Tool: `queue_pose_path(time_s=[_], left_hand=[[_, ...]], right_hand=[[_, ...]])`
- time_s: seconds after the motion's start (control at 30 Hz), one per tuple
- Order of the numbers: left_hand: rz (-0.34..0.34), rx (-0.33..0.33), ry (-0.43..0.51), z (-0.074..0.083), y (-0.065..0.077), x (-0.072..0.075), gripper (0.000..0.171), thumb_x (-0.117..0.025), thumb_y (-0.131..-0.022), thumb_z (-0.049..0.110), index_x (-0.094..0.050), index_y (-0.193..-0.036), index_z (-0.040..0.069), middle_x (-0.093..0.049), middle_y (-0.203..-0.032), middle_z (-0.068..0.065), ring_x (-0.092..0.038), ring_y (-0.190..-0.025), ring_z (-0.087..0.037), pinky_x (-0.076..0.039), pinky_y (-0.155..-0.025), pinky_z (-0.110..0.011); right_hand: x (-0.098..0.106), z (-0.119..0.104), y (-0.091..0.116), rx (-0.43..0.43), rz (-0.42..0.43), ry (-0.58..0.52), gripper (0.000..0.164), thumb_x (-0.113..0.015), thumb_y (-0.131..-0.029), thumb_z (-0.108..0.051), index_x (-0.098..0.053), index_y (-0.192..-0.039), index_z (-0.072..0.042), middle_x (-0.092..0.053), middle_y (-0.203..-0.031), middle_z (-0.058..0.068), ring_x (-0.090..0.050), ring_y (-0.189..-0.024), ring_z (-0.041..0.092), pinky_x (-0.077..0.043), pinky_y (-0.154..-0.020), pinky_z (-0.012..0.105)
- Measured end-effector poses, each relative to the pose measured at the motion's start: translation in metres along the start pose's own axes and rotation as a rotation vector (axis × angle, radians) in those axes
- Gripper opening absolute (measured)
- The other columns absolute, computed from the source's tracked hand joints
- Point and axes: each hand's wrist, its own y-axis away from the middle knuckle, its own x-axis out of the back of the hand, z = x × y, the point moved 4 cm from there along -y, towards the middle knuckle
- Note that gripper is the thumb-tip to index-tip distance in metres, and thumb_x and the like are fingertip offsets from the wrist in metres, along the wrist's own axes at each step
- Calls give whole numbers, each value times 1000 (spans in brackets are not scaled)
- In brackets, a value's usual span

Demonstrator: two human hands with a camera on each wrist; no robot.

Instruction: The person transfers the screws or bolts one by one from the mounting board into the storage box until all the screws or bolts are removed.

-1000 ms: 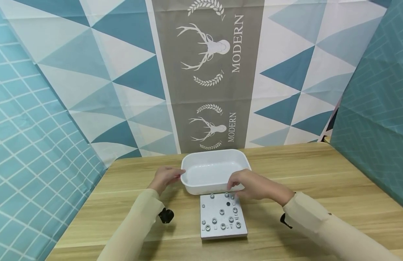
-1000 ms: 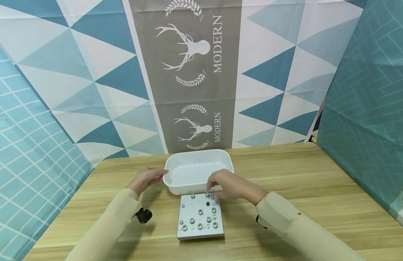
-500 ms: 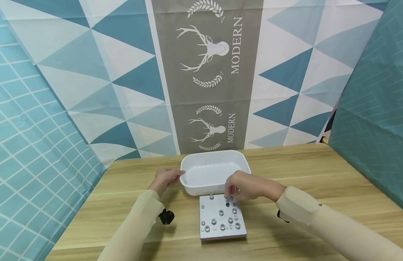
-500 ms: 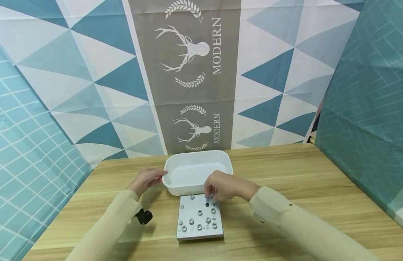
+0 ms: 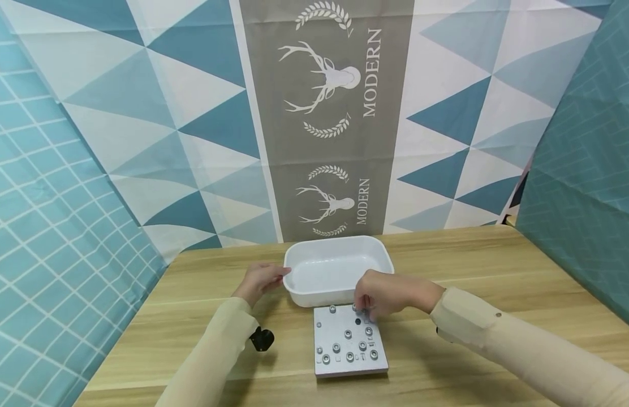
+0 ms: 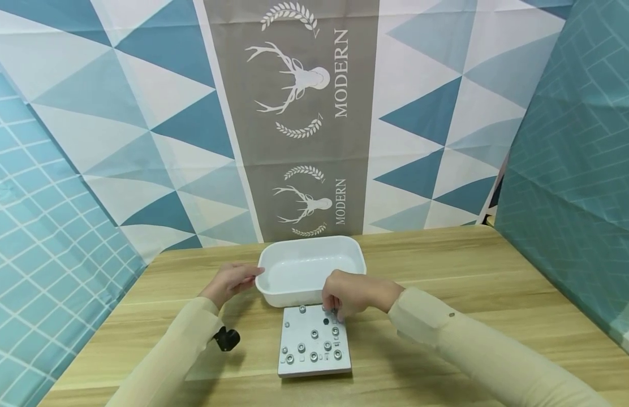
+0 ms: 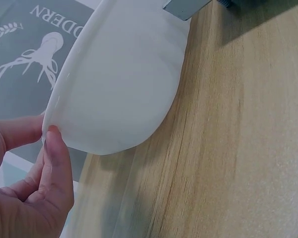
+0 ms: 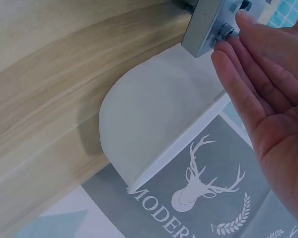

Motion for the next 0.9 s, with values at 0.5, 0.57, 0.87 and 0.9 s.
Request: queue_pose_path(time_s=[0.5,0.57,0.87,0.9], left_hand=[[-4,6,15,-1,1,0,36,-74,-84,6,-63,-115,-10,-63,-71,0,-60,-60,-4,-56,-67,-16],[-7,2,14,-2,1,0,36,-73,-84,6,-63,-114,-10,-63,-73,0,-60,-61,-5,-57,-69,-17],[11,0,-6,-3,2,1,35,-74,-84,8,-65,-114,-8,-64,-76,1,-61,-66,-6,-59,-82,-24],[11,-1,-10,-3,2,1,36,-74,-84,9,-65,-114,-8,-63,-76,1,-61,-67,-6,-59,-84,-25]], right_hand=[[-6,2,-11,1,-43,29,19,-78,-75,3,-79,-87,-10,-75,-81,-2,-57,-67,-4,-50,-64,9],[-6,2,-12,3,-44,32,19,-78,-75,3,-79,-87,-10,-76,-81,-2,-58,-66,-4,-50,-64,9],[-6,0,-12,-15,-39,22,18,-77,-76,4,-80,-87,-10,-77,-81,-1,-61,-67,-4,-51,-64,9],[-6,0,-12,-17,-38,19,18,-76,-77,4,-80,-87,-10,-77,-82,-1,-61,-67,-4,-51,-64,9]])
